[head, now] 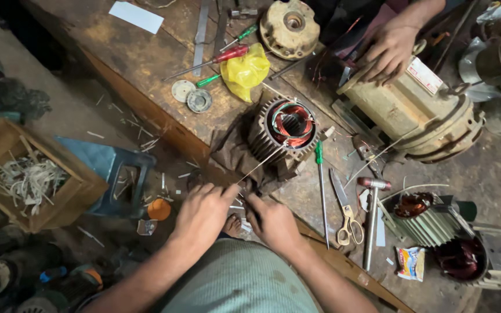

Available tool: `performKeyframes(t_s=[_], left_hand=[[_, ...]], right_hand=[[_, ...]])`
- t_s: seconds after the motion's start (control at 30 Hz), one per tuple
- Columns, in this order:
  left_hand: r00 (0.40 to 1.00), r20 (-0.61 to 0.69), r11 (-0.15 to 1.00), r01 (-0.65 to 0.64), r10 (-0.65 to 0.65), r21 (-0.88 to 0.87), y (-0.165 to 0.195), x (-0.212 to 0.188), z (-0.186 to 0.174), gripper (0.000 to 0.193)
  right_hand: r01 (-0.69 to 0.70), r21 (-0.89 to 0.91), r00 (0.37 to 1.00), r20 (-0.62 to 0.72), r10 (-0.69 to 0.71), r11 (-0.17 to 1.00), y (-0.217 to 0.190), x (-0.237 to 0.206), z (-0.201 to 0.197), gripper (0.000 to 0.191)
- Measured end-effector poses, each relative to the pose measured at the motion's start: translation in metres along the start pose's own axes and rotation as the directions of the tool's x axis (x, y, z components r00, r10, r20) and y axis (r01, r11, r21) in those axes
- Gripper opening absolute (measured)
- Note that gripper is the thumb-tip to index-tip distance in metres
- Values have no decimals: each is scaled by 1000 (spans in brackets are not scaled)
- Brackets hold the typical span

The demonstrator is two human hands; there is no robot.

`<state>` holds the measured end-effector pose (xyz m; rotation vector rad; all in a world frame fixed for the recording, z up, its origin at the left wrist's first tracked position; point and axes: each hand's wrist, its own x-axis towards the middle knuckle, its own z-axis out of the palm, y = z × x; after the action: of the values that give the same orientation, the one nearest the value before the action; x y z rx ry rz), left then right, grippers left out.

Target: The person works at a cluttered workbench on a disassembled electric motor stator, pulling and trimming insulation strips and wire ends from the winding slots, using pliers and scissors to cut material and a screwdriver to work inside the stator, while another person across the table handles a motor housing and end bell.

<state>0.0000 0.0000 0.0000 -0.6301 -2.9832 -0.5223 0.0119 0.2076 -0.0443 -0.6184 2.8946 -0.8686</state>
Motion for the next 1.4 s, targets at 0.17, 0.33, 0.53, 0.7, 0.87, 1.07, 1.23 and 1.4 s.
performKeyframes(t_s=[0.17, 0.33, 0.53, 0.7, 0.87, 1.07, 1.23, 1.4], left_hand=[[999, 17, 999, 28, -28, -21, 8, -3, 8, 26], [950, 244, 922, 261, -194, -284, 5, 13, 22, 12], [967, 179, 882, 242, -184, -403, -11, 3, 9, 20], [994, -108, 1000, -4, 5, 12, -11, -3, 2, 40], [999, -26, 979, -34, 40, 200, -1, 2, 10, 30], [998, 7, 967, -66, 67, 245, -1, 0, 11, 35], [999, 24, 967, -37, 32, 251, 8, 2, 19, 32], [879, 426, 973, 230, -215, 18, 4, 20, 37, 21]], right_hand=[[-170, -95, 983, -88, 162, 981, 21, 4, -1, 29], [-66, 21, 995, -77, 67, 998, -3, -1, -10, 30], [-126, -142, 946, -315, 76, 982, -5, 11, -51, 28], [-41, -323, 999, -36, 31, 945, -23, 11, -28, 45], [-76, -247, 996, -70, 61, 966, 4, 8, -10, 44], [-210, -254, 977, -100, 191, 944, 21, 4, -2, 46], [62, -127, 980, 198, -36, 990, -1, -1, 2, 22], [-77, -281, 907, 379, 184, 957, -1, 0, -27, 17]])
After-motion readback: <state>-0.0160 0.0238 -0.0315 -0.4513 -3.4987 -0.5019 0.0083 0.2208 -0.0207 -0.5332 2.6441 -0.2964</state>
